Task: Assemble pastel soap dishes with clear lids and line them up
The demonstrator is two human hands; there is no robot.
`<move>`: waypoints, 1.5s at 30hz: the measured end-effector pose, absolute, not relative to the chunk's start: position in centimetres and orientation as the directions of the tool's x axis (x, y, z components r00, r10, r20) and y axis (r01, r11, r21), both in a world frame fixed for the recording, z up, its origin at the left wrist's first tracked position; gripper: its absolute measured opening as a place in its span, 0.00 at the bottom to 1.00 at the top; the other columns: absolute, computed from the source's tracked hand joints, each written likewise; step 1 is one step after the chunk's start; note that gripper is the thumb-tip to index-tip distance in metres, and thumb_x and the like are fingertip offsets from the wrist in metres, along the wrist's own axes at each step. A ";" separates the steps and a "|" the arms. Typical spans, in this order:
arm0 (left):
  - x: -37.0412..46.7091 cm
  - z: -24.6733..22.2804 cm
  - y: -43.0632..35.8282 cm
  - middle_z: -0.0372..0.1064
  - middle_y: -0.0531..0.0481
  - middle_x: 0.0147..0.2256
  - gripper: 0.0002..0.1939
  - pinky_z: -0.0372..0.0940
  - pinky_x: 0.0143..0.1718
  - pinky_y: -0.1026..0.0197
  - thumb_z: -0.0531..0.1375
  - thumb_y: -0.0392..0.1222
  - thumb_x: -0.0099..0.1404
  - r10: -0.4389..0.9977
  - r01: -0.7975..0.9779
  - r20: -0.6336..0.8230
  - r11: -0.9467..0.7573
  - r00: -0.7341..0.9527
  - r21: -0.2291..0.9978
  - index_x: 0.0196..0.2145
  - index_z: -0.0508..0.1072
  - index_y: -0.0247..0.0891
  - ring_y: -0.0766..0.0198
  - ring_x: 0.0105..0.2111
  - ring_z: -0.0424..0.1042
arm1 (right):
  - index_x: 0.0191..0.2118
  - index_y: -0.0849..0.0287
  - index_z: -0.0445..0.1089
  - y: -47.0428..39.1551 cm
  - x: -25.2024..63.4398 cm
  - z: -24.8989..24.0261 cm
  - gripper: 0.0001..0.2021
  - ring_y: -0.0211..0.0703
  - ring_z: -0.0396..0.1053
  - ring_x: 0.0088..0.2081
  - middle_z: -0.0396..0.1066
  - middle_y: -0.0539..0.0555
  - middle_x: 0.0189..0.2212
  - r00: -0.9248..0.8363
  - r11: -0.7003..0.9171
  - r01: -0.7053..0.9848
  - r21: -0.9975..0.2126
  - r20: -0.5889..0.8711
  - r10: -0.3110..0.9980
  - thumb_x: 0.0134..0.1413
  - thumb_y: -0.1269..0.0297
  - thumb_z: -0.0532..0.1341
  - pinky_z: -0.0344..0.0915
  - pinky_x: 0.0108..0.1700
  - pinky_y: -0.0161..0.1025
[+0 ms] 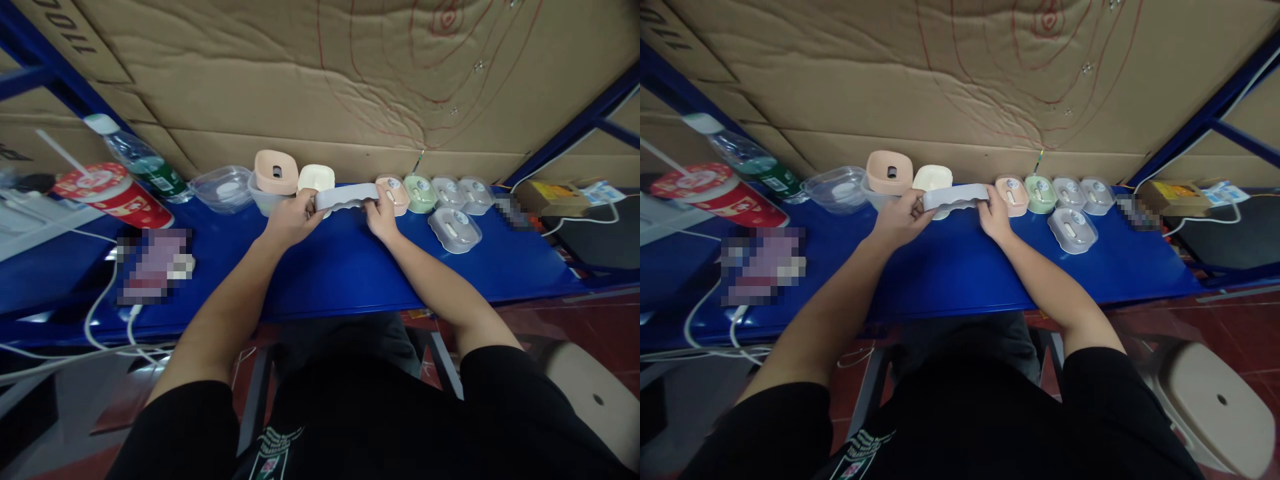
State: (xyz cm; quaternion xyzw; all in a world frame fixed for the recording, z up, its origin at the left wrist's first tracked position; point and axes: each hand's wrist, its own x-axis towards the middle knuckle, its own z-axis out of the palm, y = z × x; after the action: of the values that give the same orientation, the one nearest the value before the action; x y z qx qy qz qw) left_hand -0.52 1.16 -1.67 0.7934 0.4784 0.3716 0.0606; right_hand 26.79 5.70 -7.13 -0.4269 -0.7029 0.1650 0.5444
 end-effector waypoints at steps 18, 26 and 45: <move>-0.5 -1.5 1.1 0.77 0.47 0.33 0.16 0.65 0.32 0.57 0.67 0.49 0.69 0.833 0.729 0.484 -0.505 0.270 0.462 0.51 0.73 0.43 0.56 0.31 0.76 | 0.57 0.51 0.71 5.3 26.5 -6.8 0.17 0.54 0.79 0.45 0.80 0.57 0.45 -0.032 0.557 0.447 -0.700 0.610 0.792 0.69 0.56 0.54 0.81 0.53 0.60; -0.2 -0.6 0.4 0.79 0.46 0.36 0.20 0.67 0.36 0.57 0.64 0.51 0.72 0.869 0.784 0.402 -0.456 0.289 0.422 0.56 0.72 0.39 0.55 0.35 0.78 | 0.60 0.51 0.68 5.1 26.7 -6.6 0.20 0.54 0.78 0.50 0.78 0.58 0.52 -0.038 0.586 0.408 -0.700 0.629 0.777 0.65 0.60 0.58 0.80 0.53 0.58; -0.5 -0.4 0.4 0.81 0.39 0.39 0.18 0.68 0.39 0.54 0.61 0.48 0.74 0.881 0.853 0.405 -0.395 0.245 0.342 0.57 0.72 0.38 0.49 0.39 0.80 | 0.67 0.52 0.60 4.7 26.9 -5.9 0.29 0.59 0.76 0.51 0.75 0.60 0.51 -0.128 0.680 0.486 -0.550 0.724 0.677 0.62 0.60 0.61 0.78 0.54 0.63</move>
State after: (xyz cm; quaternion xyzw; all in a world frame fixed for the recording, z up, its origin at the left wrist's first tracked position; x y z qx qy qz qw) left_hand -0.53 0.40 -0.35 0.7887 0.5495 0.2746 0.0252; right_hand 26.94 4.74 -5.92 -0.3901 -0.7456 0.0898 0.5327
